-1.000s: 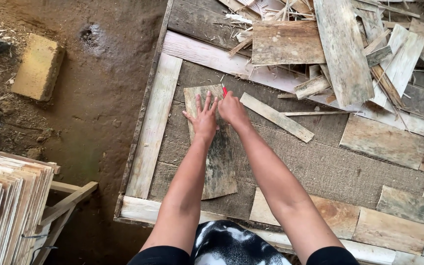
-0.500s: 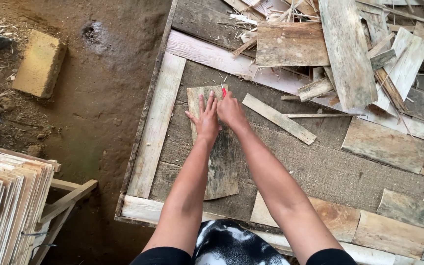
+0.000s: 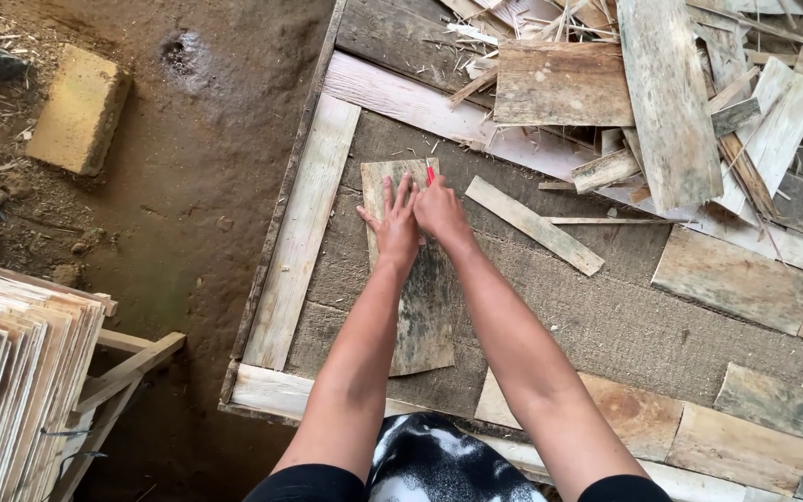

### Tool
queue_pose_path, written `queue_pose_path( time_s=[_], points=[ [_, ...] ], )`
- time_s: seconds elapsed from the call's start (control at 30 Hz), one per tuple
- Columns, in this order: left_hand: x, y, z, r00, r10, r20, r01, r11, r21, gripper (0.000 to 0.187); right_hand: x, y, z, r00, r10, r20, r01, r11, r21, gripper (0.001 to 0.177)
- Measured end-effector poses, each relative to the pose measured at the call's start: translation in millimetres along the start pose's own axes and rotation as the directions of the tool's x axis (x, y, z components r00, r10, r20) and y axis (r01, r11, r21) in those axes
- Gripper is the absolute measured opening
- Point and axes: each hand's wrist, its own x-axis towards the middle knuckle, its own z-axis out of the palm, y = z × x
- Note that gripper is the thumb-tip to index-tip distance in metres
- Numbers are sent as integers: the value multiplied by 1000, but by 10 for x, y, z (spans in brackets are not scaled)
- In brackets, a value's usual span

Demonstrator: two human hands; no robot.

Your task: The person uses a red utility knife to cut a long wooden plank on a workbench. They repeatedly score the wood along its length and width, then snap off sections to create smaller pieces. The cut pieces are set aside on the bench.

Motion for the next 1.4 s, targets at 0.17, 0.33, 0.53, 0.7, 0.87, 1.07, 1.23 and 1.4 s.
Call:
queue_pose_path(
  time_s=[0.17, 0.33, 0.53, 0.7, 0.87, 1.07, 1.23, 1.4],
  points=[
    [-90, 31, -187, 1000, 4, 4, -5, 998, 69, 109, -291, -213, -246, 1000, 5, 11, -4, 1000, -1, 48],
    [-116, -45, -187, 1000, 12, -11, -10, 991, 135, 112, -330, -273, -309, 1000, -19, 13, 18, 999, 48, 45],
    [-145, -114, -174, 999, 47, -21, -46, 997, 65, 102, 630, 213, 187, 999, 36, -12, -36, 999, -32, 65],
    [-160, -105, -193, 999, 38, 18, -40, 994, 104, 101, 761, 287, 300, 999, 43, -32, -44, 998, -42, 64],
    [-150, -103, -176, 999, 39, 36, -43, 992, 117, 101, 290, 19, 81, 999, 25, -34, -25, 1000, -18, 64],
    [-136, -99, -160, 995, 22, 102, -33, 993, 111, 93, 395, 96, 121, 999, 28, -31, -30, 999, -43, 71],
    [-103, -122, -103, 996, 25, 87, -33, 995, 95, 95, 101, -14, -2, 999, 41, -22, -41, 999, -30, 72],
    [-38, -191, 14, 997, 35, 64, -40, 995, 88, 97, 475, 202, 203, 998, 57, -27, -58, 997, -43, 69]
  ],
)
